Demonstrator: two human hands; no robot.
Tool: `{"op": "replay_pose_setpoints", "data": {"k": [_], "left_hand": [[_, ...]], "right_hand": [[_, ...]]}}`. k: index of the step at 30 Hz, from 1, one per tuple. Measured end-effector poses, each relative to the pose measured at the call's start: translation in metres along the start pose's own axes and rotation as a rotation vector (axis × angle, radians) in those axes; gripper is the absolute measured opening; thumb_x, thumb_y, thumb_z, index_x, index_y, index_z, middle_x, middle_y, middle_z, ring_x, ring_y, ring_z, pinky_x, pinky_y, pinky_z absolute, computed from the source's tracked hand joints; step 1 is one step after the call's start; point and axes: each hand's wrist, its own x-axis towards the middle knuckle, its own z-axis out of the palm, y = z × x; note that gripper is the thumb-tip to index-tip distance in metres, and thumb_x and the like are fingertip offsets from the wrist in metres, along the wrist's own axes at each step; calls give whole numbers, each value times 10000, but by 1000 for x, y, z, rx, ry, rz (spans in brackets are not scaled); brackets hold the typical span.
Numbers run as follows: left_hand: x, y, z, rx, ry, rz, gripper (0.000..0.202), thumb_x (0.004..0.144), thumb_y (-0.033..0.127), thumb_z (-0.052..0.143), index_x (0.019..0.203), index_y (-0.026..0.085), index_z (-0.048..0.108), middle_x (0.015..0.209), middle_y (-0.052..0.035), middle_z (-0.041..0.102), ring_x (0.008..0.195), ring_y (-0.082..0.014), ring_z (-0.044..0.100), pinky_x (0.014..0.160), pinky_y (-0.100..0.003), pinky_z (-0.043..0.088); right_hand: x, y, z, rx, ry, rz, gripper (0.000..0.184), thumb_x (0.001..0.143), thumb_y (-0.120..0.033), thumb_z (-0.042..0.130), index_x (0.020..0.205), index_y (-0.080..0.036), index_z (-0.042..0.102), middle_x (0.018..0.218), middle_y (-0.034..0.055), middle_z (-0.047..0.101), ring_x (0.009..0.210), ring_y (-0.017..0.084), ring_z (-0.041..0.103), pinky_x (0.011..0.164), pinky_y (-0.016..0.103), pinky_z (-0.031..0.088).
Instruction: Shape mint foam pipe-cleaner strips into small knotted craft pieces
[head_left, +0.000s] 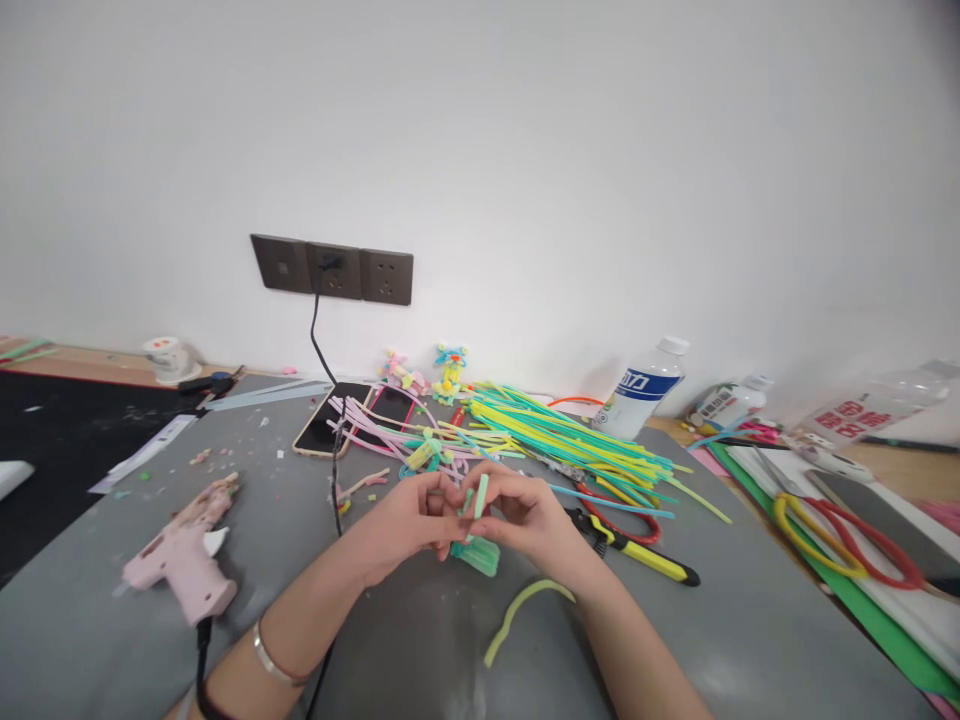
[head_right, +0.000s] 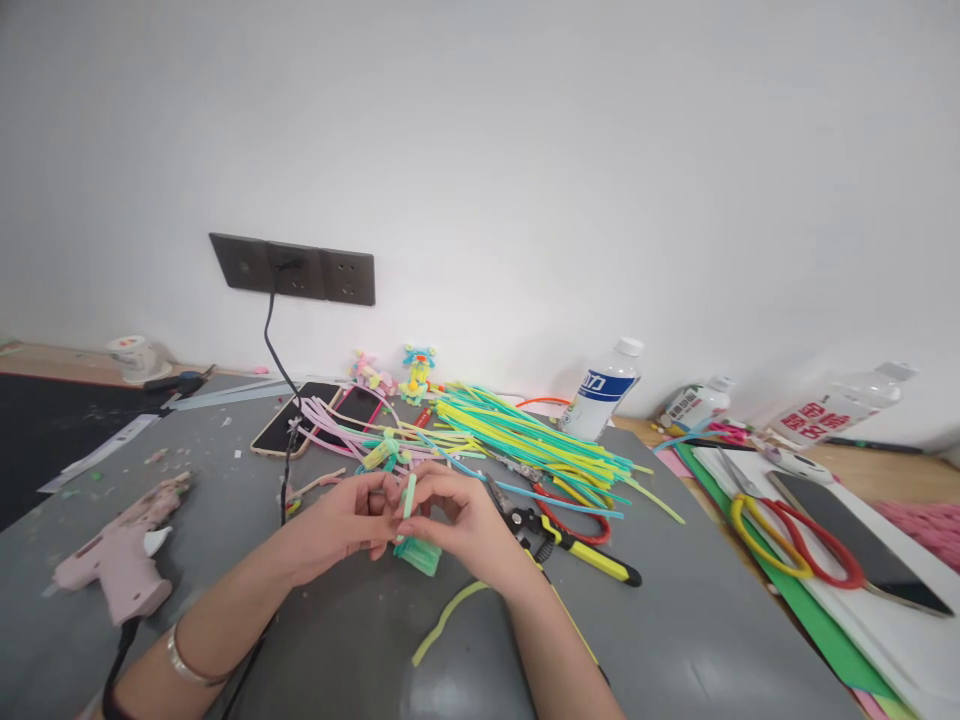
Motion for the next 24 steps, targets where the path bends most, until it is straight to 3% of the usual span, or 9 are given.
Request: {"op": "replay_pose_setpoints", "data": {"k": [7, 14, 24], "left_hand": [[2, 0, 1, -67, 28, 63, 368, 617, 326, 886, 740, 158, 583, 622, 25, 598, 534, -76, 508, 517, -199, 411], [3, 0, 3, -66, 101, 234, 300, 669, 288, 856, 742, 153, 598, 689, 30, 591, 618, -92, 549, 609, -224, 447], [1, 0, 6, -94, 51, 206, 305, 671, 299, 854, 768, 165, 598, 717, 36, 569, 643, -89, 541, 625, -215, 435]], "right_hand": [[2, 2, 2, 127, 73, 53, 195, 762, -369, 798, 751, -197, 706, 794, 30, 647, 741, 171, 617, 695, 308, 537], [5, 6, 1, 102, 217, 50, 212, 732, -370, 817, 737, -186, 712, 718, 18, 654, 657, 146, 596, 628, 269, 513], [4, 7, 4, 142, 201, 63, 220, 728, -373, 816, 721, -193, 690, 721, 12, 647, 665, 151, 599, 646, 278, 531]]}}
